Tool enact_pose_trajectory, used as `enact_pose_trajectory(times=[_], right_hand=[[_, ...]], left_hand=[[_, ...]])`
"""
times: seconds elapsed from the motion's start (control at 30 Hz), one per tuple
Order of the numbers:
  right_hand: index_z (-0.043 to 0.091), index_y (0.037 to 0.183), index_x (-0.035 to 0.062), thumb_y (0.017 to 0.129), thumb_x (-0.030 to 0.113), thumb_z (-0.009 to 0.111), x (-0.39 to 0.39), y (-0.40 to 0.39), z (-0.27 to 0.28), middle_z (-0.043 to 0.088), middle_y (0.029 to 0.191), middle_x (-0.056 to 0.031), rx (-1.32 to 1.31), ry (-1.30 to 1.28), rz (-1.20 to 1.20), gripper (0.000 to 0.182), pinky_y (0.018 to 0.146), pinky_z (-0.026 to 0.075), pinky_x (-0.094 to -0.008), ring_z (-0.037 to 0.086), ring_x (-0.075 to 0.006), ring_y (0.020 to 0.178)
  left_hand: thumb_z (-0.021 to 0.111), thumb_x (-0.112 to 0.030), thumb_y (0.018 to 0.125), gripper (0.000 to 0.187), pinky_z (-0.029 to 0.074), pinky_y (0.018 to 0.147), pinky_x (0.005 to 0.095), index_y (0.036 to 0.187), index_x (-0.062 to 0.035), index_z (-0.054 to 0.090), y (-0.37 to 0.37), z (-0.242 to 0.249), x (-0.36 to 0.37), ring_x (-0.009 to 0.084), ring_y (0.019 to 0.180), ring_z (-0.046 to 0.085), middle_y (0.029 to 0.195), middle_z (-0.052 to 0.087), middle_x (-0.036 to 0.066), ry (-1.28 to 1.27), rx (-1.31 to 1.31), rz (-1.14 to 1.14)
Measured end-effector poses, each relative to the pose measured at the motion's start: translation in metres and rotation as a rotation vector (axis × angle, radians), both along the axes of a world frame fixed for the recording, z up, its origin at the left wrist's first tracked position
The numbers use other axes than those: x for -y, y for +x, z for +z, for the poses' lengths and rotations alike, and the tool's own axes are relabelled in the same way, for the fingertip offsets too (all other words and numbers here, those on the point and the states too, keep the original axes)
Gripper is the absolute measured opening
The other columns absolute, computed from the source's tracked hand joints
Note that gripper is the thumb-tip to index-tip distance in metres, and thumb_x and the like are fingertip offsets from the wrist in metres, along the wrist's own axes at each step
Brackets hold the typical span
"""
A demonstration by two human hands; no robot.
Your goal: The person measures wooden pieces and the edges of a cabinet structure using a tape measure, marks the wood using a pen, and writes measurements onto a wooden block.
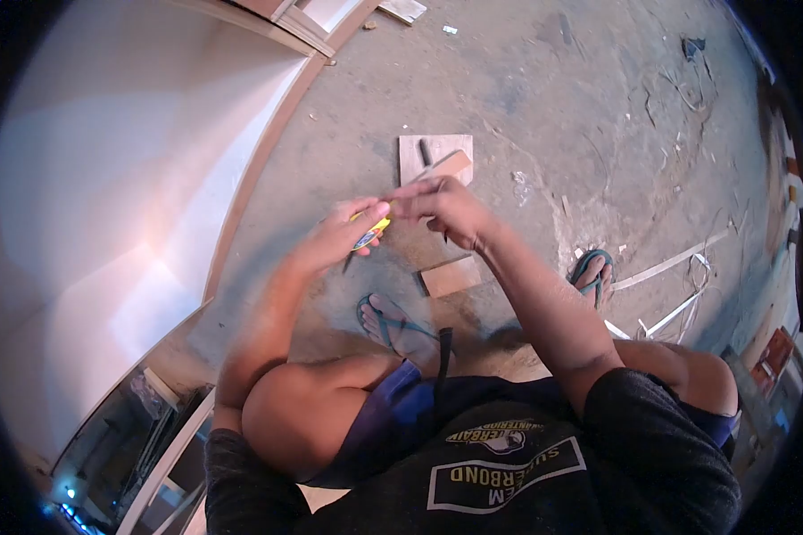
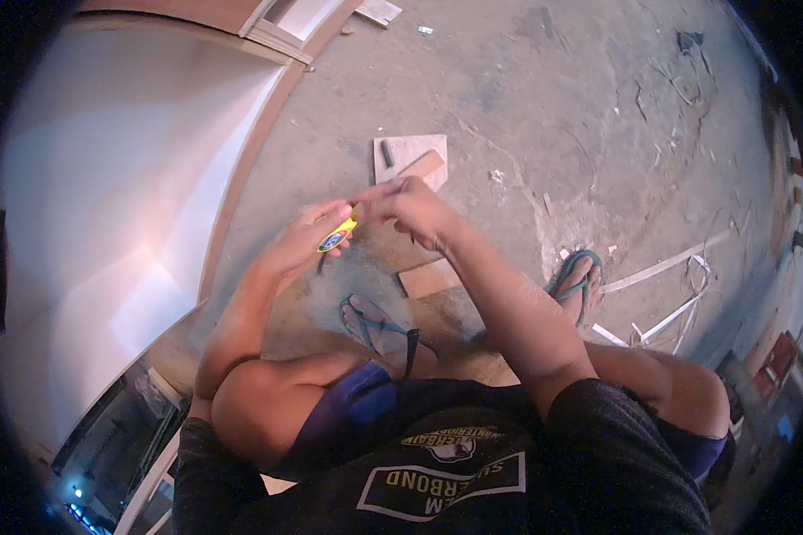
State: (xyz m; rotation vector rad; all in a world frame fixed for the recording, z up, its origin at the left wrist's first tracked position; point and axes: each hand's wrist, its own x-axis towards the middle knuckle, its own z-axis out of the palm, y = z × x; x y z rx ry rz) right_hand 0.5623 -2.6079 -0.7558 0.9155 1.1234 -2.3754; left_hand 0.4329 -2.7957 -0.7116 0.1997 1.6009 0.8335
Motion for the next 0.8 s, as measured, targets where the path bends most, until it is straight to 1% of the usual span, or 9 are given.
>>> enact_pose_trajectory(times=[0.07,0.17,0.27,0.33,0.43,0.47,0.63,0.73,0.8], right_hand=[[0.078,0.102,0.0025,0.076,0.012,0.078,-0.020,0.003,-0.013,0.071,0.080,-0.0049,0.065,0.122,-0.063,0.027,0.057,0.041,-0.0246,0.059,-0.0108,0.067],[0.077,0.094,0.0000,0.076,0.009,0.078,-0.060,0.015,-0.015,0.071,0.080,-0.0062,0.134,0.370,-0.141,0.021,0.061,0.046,-0.0272,0.062,-0.0137,0.068],[0.075,0.089,-0.0028,0.075,0.007,0.078,-0.086,0.026,-0.029,0.071,0.079,-0.0078,0.151,0.536,-0.201,0.017,0.065,0.050,-0.0293,0.065,-0.0169,0.071],[0.077,0.089,-0.0052,0.077,0.009,0.077,-0.091,0.035,-0.067,0.074,0.081,-0.0114,0.099,0.618,-0.243,0.019,0.068,0.053,-0.0315,0.069,-0.0201,0.073],[0.078,0.099,-0.0035,0.083,0.013,0.077,-0.077,0.028,-0.052,0.075,0.087,-0.0095,0.216,0.843,-0.137,0.023,0.071,0.051,-0.0273,0.067,-0.0144,0.078],[0.078,0.100,-0.0034,0.084,0.014,0.077,-0.073,0.027,-0.054,0.076,0.087,-0.0099,0.208,0.864,-0.131,0.024,0.072,0.052,-0.0279,0.068,-0.0147,0.078],[0.079,0.098,-0.0030,0.086,0.020,0.076,-0.061,0.018,-0.071,0.077,0.082,-0.0117,0.149,1.017,-0.081,0.026,0.072,0.055,-0.0317,0.071,-0.0162,0.074],[0.080,0.096,0.0014,0.085,0.025,0.075,-0.057,0.017,-0.077,0.076,0.080,-0.0159,0.133,1.072,-0.108,0.027,0.072,0.057,-0.0366,0.075,-0.0259,0.073],[0.080,0.095,0.0002,0.085,0.025,0.077,-0.055,0.015,-0.069,0.077,0.080,-0.0141,0.142,1.109,-0.082,0.027,0.072,0.057,-0.0346,0.074,-0.0212,0.073]], left_hand=[[0.065,-0.043,0.100,0.043,0.046,0.060,0.0270,0.116,-0.0035,0.066,-0.002,-0.019,0.011,0.0135,0.070,0.062,0.081,0.062,0.002,0.015,-0.083,-0.165],[0.064,-0.047,0.095,0.050,0.052,0.068,0.0358,0.102,0.0022,0.069,-0.006,-0.047,0.036,0.0184,0.076,0.065,0.076,0.064,0.011,-0.226,-0.322,-0.397],[0.063,-0.049,0.094,0.055,0.053,0.076,0.0424,0.098,0.0054,0.071,0.001,-0.059,0.052,0.0305,0.082,0.070,0.084,0.070,0.022,-0.399,-0.345,-0.373],[0.061,-0.053,0.094,0.059,0.054,0.083,0.0447,0.101,0.0051,0.073,0.011,-0.052,0.049,0.0372,0.092,0.071,0.094,0.071,0.027,-0.431,-0.454,-0.386],[0.059,-0.056,0.095,0.064,0.053,0.091,0.0482,0.110,0.0040,0.074,0.020,-0.057,0.052,0.0444,0.106,0.069,0.106,0.070,0.031,-0.456,-0.550,-0.372],[0.059,-0.057,0.095,0.065,0.053,0.094,0.0494,0.114,0.0034,0.074,0.022,-0.061,0.054,0.0464,0.110,0.067,0.109,0.070,0.032,-0.461,-0.575,-0.358],[0.060,-0.058,0.096,0.065,0.053,0.098,0.0496,0.121,0.0006,0.073,0.019,-0.078,0.061,0.0447,0.114,0.067,0.117,0.071,0.029,-0.537,-0.692,-0.340],[0.059,-0.057,0.097,0.064,0.053,0.099,0.0497,0.124,0.0001,0.072,0.017,-0.079,0.058,0.0430,0.116,0.067,0.119,0.071,0.028,-0.559,-0.672,-0.335],[0.058,-0.055,0.097,0.063,0.053,0.099,0.0497,0.124,0.0003,0.072,0.015,-0.081,0.056,0.0424,0.116,0.067,0.118,0.071,0.028,-0.545,-0.664,-0.340]])
